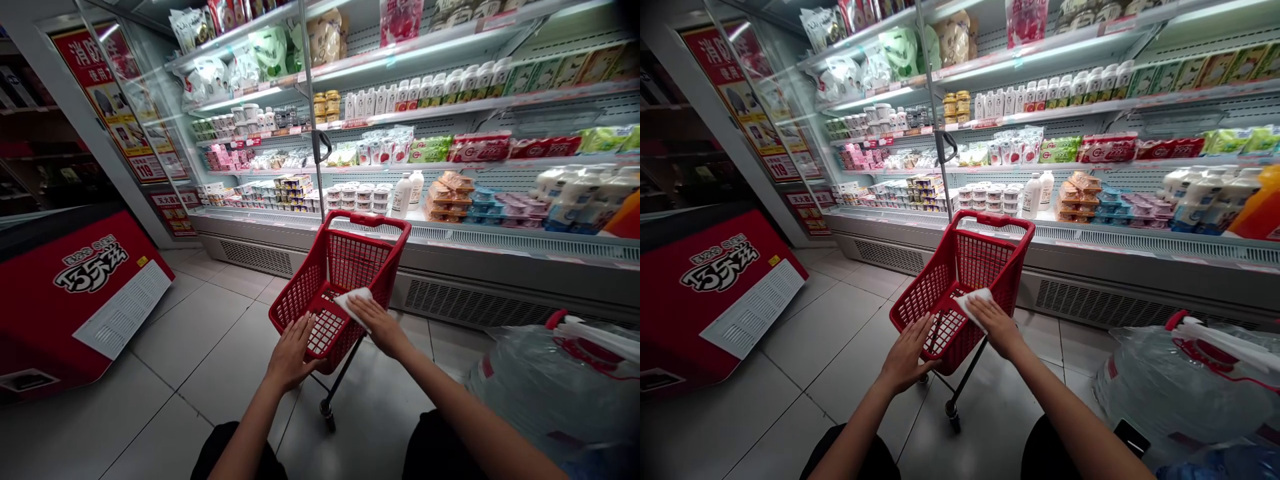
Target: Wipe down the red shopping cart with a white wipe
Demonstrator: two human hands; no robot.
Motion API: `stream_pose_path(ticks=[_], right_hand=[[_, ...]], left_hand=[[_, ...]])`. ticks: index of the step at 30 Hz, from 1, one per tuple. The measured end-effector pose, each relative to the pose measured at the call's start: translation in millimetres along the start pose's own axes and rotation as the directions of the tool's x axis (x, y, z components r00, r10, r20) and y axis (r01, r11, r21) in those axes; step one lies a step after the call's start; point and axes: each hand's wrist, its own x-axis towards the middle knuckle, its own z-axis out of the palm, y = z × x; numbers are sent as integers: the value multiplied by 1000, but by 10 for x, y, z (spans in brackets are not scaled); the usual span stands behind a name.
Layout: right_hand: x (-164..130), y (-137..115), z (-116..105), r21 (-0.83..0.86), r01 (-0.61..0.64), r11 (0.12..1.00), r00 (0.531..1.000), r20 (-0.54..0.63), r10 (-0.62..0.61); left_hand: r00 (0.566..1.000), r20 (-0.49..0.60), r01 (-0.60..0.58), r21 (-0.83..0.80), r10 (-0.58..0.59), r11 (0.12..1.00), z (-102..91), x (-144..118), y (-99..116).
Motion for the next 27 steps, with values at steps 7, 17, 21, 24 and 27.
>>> stream_pose_path(ticks=[7, 17, 21, 24, 27], right_hand=[[113, 107, 58, -4, -105, 994, 994, -45, 104], [-560, -957, 35, 27, 45, 999, 994, 97, -48], [-623, -673, -119, -4, 95, 995, 988, 126, -94], [-506, -357, -174, -53, 25, 998, 996, 86, -21], [-384, -193, -109, -89, -90, 992, 995, 22, 93]], left_hand=[[993, -61, 101, 4, -100, 995, 143, 89, 125], [965, -177, 202, 33, -193, 979, 303, 127, 755], [991, -124, 64, 72, -55, 995, 249, 91, 570], [984, -134, 131, 119, -115, 984, 198, 67, 248], [985, -127, 138, 138, -120, 981, 204, 76, 31]])
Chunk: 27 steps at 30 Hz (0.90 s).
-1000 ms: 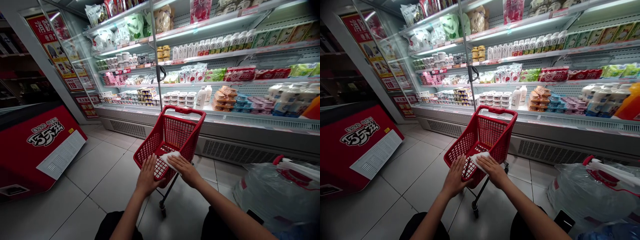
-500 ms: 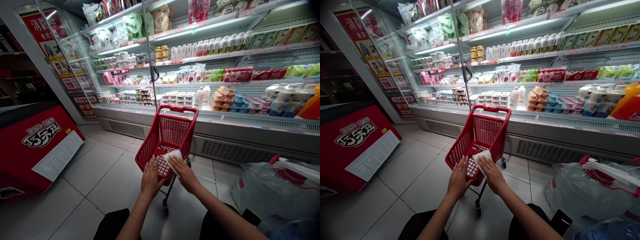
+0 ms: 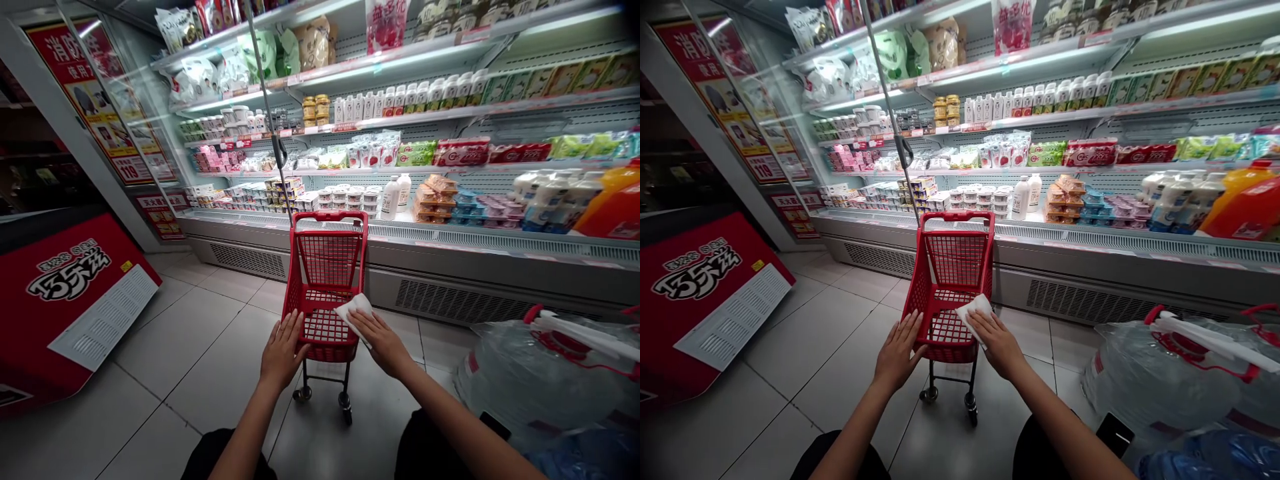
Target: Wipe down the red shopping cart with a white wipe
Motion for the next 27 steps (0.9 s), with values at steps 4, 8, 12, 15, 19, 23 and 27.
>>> stream_pose_path(ticks=[4, 8, 12, 15, 19, 23, 27], right_hand=[[-39, -151, 158, -22, -85, 996, 994, -72, 83], [-190, -473, 226, -45, -122, 992, 989, -92, 117], [-84, -748, 274, -26, -63, 998, 996, -70, 61], [48, -889, 339, 0, -5, 1000, 996, -87, 5], [-33, -830, 328, -28, 7, 1000, 995, -99, -10], [-269, -435, 200, -63, -64, 996, 995, -77, 59], [-345, -90, 164, -74, -194, 978, 977, -106, 185]], left_hand=[[998, -34, 55, 9, -54, 998, 95, 35, 28], [992, -72, 106, -3, -106, 994, 130, 28, 219], [991, -66, 116, -20, -117, 993, 82, -17, 477], [996, -48, 72, -35, -74, 997, 37, -57, 668], [998, -5, -67, -66, 67, 996, -36, -53, 690], [991, 66, -110, -90, 116, 990, -144, 60, 405], [984, 111, -124, -118, 137, 985, -168, 177, 248]])
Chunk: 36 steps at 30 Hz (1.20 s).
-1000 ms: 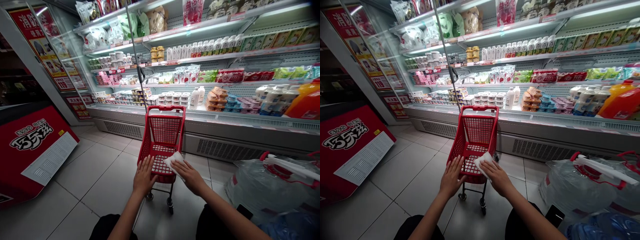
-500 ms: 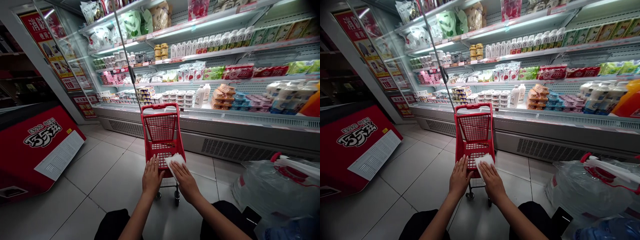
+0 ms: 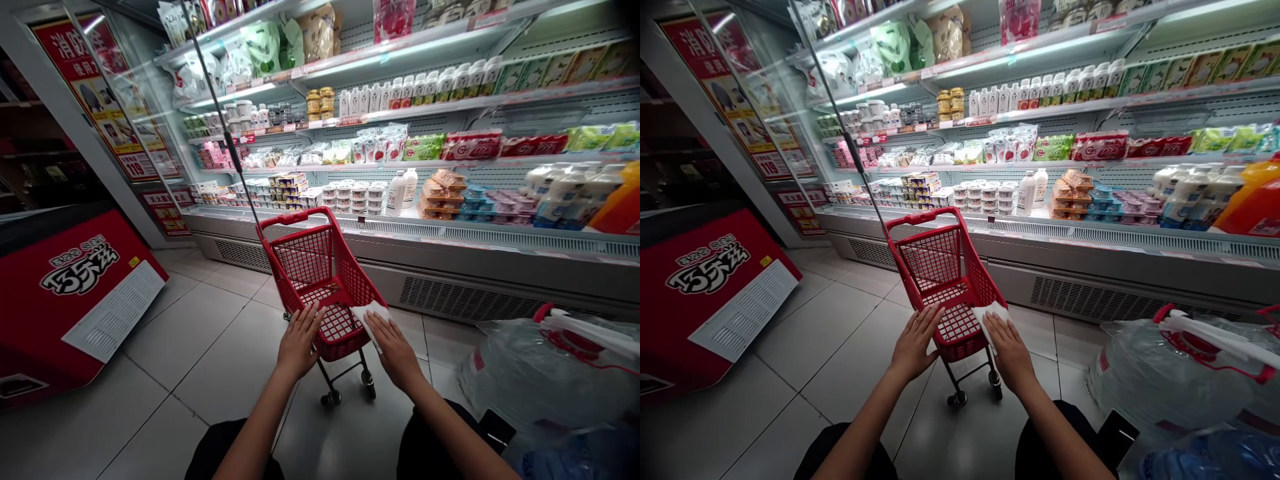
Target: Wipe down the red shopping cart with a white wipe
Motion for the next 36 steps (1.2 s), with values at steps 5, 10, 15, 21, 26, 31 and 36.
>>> stream_pose_path(ticks=[5, 10, 15, 21, 26, 31, 36], right_hand=[[37, -238, 94, 69, -11, 998, 999, -41, 14], [-11, -742, 69, 151, 87, 985, 996, -18, -85], [-91, -505, -106, 98, 125, 987, 991, 33, -129], [-194, -87, -147, 25, -39, 999, 999, 4, 39], [-70, -303, -77, 20, -58, 998, 998, -32, 59], [222, -516, -79, 1, -27, 1000, 998, -62, 27], [60, -408, -133, -41, 2, 999, 999, -49, -4]], left_hand=[[994, -68, 77, -41, -80, 996, 197, 69, 295], [983, -121, 139, -25, -141, 990, 321, 104, 583], [999, -51, -5, 43, 7, 999, 160, 140, 278], [996, -49, 80, 89, -76, 993, 82, 267, -83], [983, -136, 130, 51, -122, 990, 265, 329, 271], [978, -159, 140, 19, -135, 990, 326, 339, 575], [991, -124, 47, 44, -42, 998, 208, 322, 454]])
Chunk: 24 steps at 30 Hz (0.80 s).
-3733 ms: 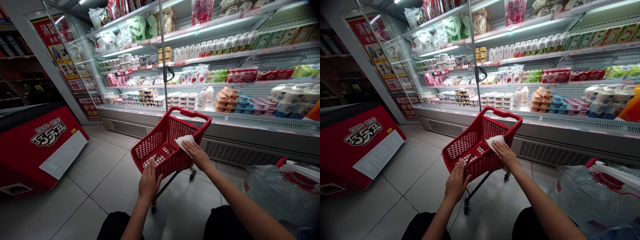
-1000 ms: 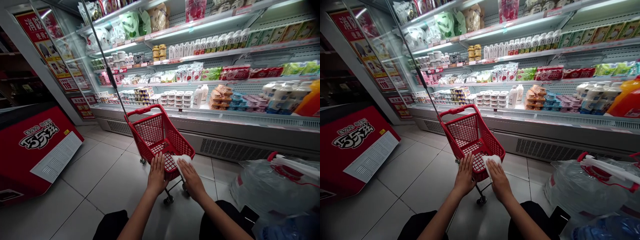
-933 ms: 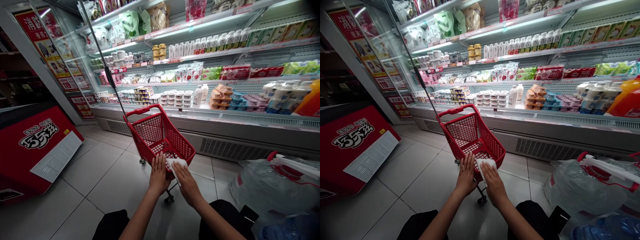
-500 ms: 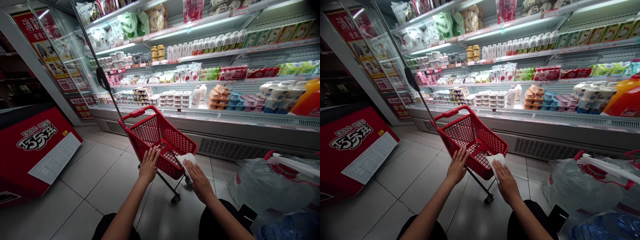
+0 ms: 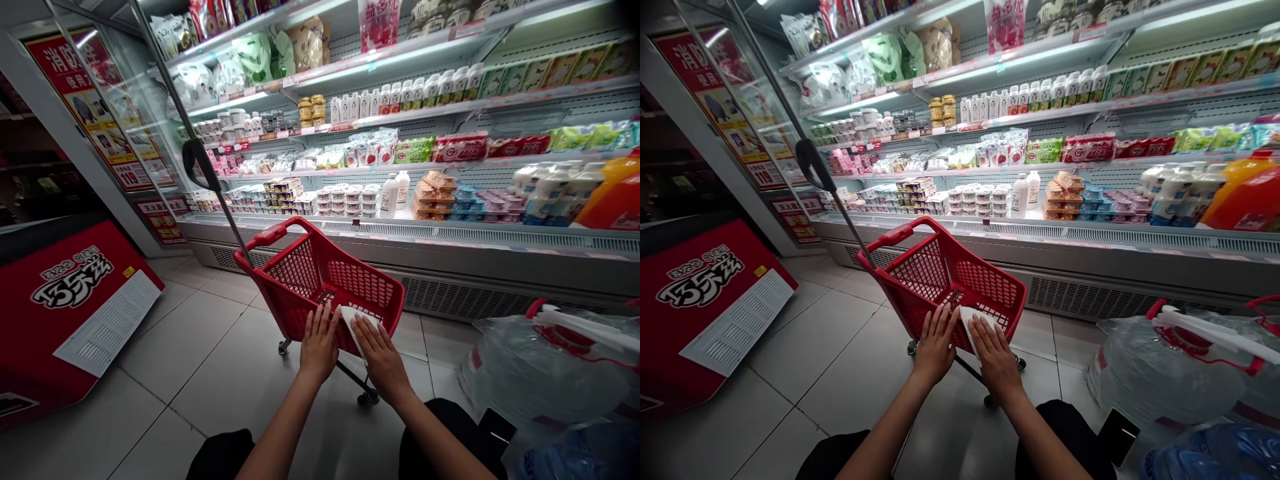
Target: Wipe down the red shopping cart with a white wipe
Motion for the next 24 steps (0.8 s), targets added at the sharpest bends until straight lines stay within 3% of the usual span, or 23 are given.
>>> stream_pose_path(ticks=[2, 7, 11, 18, 21, 24], right_hand=[[-201, 115, -20, -11, -20, 1000, 1000, -2, 20], [-501, 346, -21, 3, -162, 987, 986, -28, 162], [-308, 334, 31, -21, -202, 979, 979, -30, 201], [290, 92, 150, 20, -70, 997, 996, -46, 71], [313, 114, 134, 23, -32, 999, 998, -53, 33], [162, 271, 82, -4, -43, 999, 998, -45, 43]], left_hand=[[999, 9, -32, 12, 32, 999, -68, 34, -177], [997, -13, 80, 70, -80, 994, -152, 167, -504], [997, -4, 82, 60, -82, 995, -98, 229, -397], [998, 37, 55, 74, -57, 996, -89, 243, -135], [999, 40, 15, 52, -17, 999, -157, 236, -133], [1000, 24, -17, 41, 16, 999, -302, 241, -271]])
